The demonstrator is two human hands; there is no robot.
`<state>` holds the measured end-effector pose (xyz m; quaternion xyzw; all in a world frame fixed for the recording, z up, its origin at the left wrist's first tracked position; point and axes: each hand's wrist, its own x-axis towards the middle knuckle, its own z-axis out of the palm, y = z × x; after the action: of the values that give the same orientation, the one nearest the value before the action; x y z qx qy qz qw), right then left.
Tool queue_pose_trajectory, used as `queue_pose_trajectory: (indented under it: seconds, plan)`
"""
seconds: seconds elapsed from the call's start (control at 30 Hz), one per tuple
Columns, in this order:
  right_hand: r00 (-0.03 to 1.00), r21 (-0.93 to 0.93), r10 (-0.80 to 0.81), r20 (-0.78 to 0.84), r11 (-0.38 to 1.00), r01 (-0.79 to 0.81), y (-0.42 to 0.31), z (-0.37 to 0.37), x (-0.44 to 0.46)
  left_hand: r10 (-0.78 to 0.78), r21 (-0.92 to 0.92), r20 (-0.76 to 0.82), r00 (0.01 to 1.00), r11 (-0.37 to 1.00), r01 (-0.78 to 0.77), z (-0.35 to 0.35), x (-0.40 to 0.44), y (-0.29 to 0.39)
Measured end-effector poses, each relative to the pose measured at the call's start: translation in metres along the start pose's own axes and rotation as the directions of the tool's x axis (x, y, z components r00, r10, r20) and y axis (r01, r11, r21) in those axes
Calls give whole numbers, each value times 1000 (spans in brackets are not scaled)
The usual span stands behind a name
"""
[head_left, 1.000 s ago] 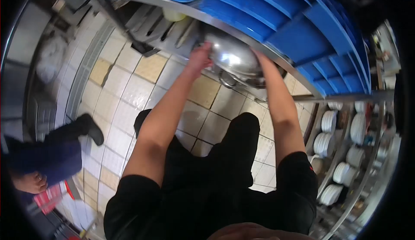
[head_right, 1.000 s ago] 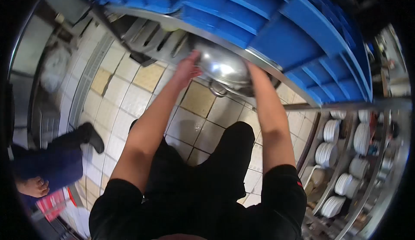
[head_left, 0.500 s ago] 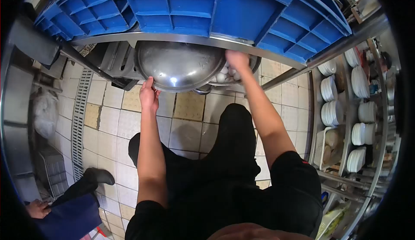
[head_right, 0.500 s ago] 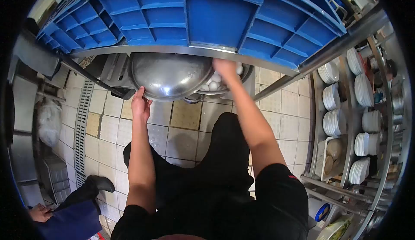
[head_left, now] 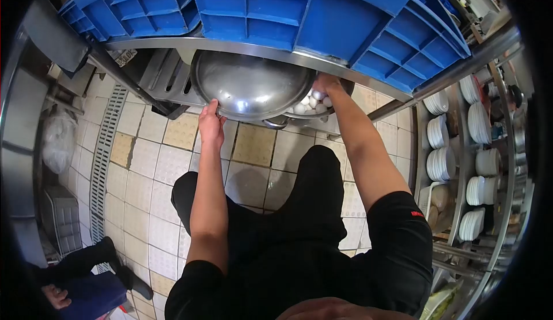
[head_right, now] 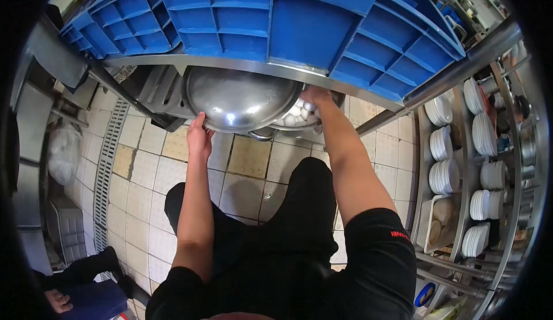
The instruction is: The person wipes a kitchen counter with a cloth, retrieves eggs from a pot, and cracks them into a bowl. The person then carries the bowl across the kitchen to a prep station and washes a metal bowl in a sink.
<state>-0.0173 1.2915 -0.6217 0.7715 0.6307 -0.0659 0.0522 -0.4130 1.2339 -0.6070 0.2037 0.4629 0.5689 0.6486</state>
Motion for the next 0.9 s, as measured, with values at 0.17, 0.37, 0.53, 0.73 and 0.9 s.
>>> queue_pose_trajectory:
  seconds: [0.17, 0.37, 0.53, 0.73, 0.9]
  plan:
    - [995, 11, 50, 89, 999, -51, -4, -16, -9, -7, 20, 40, 999, 1000, 6, -4, -1, -2]
    - [983, -14, -47, -179, 999, 45, 4, 17, 10, 0, -4, 39, 999, 1000, 0, -3, 4, -5]
    - [996, 49, -92, -2, 995, 92, -21, -22, -16, 15, -25, 64, 998, 1000, -13, 7, -10, 2]
    - [980, 22, -192, 55, 981, 191, -3, 34, 21, 13, -6, 76, 997, 1000, -12, 7, -11, 2]
    - [985, 60, -152, 78, 987, 148, -13, 15, 1, 16, -48, 74, 997, 999, -13, 9, -11, -3]
